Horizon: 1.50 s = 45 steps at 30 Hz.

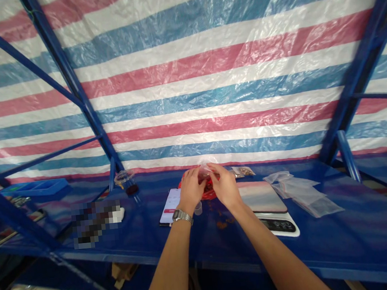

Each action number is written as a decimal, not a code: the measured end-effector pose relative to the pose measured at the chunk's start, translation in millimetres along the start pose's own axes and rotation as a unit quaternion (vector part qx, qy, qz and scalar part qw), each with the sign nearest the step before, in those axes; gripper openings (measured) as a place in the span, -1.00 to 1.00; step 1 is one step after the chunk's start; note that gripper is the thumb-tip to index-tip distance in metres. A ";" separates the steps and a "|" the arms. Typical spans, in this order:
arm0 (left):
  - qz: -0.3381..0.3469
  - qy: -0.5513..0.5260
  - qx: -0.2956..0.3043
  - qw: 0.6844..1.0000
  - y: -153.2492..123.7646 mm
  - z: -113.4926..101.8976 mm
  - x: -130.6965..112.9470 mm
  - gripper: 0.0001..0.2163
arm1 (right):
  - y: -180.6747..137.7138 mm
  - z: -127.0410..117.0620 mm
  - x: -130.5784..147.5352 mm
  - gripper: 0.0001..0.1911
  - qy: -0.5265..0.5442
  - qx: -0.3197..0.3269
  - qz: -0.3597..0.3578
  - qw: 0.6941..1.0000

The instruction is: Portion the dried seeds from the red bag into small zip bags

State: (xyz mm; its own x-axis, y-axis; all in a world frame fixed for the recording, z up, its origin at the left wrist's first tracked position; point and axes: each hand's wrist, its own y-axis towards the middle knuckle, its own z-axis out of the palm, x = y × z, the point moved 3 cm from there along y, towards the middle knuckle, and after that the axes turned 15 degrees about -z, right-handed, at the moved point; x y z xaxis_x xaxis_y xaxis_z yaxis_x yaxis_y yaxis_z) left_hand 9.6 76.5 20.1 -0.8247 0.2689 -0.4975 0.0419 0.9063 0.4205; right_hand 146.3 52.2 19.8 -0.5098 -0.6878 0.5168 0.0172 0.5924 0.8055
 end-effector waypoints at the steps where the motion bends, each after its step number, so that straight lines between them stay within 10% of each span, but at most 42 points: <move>1: 0.001 0.001 0.000 1.000 -0.4 0.5 -0.8 -0.59 | -0.1 -1.1 0.4 -0.65 -0.009 -0.001 0.002 1.000; 16: -0.028 0.005 -0.023 0.999 1.1 4.0 -1.0 -0.58 | 2.0 -5.8 9.2 -0.73 -0.037 0.014 -0.052 0.998; 30: -0.004 -0.023 -0.043 0.999 2.0 -6.1 -4.7 -0.52 | -3.1 -18.4 -0.2 -0.62 -0.073 -0.017 0.063 0.995; 39: 0.096 -0.127 -0.055 0.986 -25.8 -21.1 -67.0 -0.51 | -5.8 -127.5 -29.7 -0.59 -0.174 -0.085 0.132 0.972; 45: 0.089 -0.107 -0.058 0.989 -33.4 -21.6 -73.2 -0.64 | -37.8 -222.4 -68.7 -0.49 -0.345 -0.139 0.256 0.892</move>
State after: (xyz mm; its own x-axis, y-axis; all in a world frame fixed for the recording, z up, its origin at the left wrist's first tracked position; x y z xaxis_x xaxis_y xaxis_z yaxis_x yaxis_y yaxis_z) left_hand 56.4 19.5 58.8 -0.6711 0.4952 -0.5518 0.1008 0.7983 0.5938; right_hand 372.0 -16.2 18.4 -0.7806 0.1216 0.6131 0.5634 0.5618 0.6058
